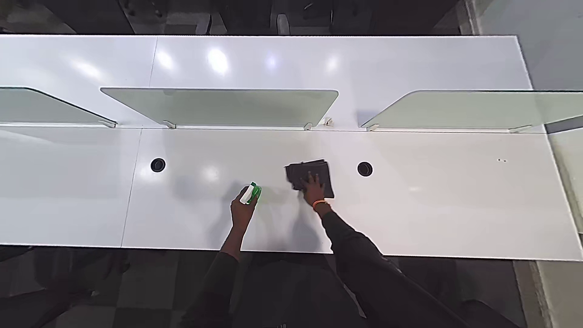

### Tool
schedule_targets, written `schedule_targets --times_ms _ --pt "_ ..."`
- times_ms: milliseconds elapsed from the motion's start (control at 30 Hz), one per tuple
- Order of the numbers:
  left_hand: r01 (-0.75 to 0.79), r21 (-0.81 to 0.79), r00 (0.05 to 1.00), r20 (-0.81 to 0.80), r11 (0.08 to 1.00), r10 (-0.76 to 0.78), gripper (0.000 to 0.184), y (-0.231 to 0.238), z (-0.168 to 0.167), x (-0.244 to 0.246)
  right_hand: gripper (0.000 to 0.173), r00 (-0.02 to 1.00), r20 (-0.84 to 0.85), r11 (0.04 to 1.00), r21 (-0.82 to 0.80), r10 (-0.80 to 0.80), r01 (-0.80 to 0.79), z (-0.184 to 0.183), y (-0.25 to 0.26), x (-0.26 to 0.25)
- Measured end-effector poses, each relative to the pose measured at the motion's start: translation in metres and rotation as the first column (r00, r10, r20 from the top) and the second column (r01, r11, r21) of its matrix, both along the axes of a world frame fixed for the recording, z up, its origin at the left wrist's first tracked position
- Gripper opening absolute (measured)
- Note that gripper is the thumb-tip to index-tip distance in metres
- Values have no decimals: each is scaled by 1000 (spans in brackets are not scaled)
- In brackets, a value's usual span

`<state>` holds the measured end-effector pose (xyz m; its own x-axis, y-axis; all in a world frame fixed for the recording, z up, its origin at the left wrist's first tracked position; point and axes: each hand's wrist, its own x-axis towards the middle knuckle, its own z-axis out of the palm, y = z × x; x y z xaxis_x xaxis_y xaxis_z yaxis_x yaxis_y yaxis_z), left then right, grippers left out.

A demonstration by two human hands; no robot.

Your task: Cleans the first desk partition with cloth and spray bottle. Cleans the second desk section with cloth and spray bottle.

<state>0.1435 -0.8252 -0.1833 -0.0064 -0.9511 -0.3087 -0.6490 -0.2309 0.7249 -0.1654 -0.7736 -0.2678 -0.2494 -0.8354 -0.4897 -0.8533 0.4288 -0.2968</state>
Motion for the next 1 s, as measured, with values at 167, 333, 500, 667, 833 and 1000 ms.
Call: schedule_targets --times_ms 167,333,500,667,833,1000 --pt "52 32 998 24 998 -53 54 -19 4 8 62 961 68 964 -7 267 -268 -5 32 113" --pt "94 56 994 55 994 -97 56 -37 1 7 62 930 54 924 110 363 -367 6 68 86" --pt "194 66 976 91 979 -199 56 -61 3 -6 60 993 -112 985 170 -22 41 14 84 0" --pt "230 69 965 110 971 -236 57 -70 2 -18 66 967 -202 961 196 -157 197 12 67 -71" --pt "177 34 983 48 984 -178 57 -67 -3 -19 72 958 -196 967 103 -211 234 -1 10 -101" --pt "140 29 990 -10 990 -140 55 -65 -2 -20 74 954 -157 956 104 -256 273 4 -65 -113"
